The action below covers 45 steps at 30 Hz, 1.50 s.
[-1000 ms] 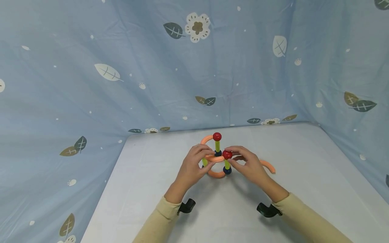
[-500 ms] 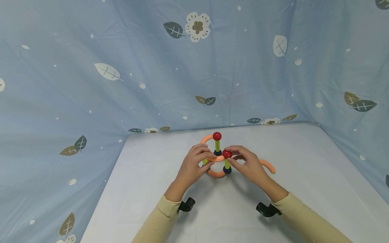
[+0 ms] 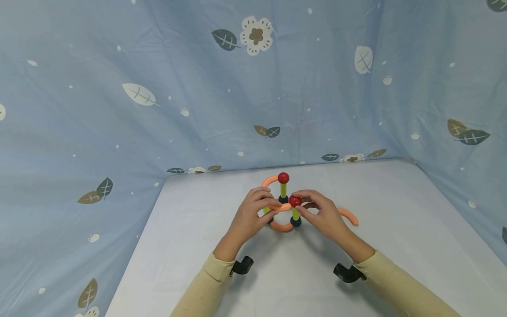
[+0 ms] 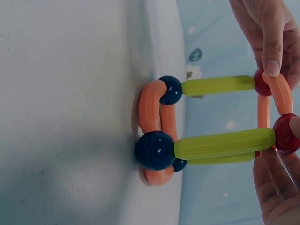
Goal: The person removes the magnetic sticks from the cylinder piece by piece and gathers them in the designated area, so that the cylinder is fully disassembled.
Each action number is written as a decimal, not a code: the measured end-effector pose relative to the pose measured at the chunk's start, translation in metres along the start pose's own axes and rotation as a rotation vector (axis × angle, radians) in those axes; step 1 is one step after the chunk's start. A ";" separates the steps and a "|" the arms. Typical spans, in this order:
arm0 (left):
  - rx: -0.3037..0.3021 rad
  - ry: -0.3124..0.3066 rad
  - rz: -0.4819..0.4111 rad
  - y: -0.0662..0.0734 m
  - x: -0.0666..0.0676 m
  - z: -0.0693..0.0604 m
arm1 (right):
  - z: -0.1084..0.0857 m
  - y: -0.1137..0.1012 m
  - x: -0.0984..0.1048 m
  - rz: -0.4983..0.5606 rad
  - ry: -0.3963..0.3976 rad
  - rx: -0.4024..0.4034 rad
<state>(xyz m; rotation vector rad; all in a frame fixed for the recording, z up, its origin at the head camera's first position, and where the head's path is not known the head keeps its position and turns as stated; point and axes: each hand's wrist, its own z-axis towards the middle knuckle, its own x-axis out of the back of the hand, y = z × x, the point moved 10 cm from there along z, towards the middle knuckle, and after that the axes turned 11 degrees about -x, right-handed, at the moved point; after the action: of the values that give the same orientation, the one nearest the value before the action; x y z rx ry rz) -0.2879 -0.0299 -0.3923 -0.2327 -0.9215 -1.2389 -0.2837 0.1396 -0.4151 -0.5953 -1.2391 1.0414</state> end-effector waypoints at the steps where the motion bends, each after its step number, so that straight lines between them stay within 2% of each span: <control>1: 0.003 -0.004 0.000 0.000 0.000 0.000 | 0.000 -0.001 0.000 0.001 0.000 0.000; 29: 0.014 -0.006 -0.034 -0.002 0.000 0.000 | 0.000 -0.003 0.000 -0.020 0.016 0.046; 45: 0.028 -0.006 -0.022 -0.002 -0.001 0.000 | -0.001 -0.003 -0.001 -0.036 0.011 0.024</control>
<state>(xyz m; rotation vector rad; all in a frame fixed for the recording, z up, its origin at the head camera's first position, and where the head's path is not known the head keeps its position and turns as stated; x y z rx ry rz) -0.2900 -0.0305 -0.3935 -0.2047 -0.9480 -1.2458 -0.2822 0.1379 -0.4130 -0.5569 -1.2220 1.0204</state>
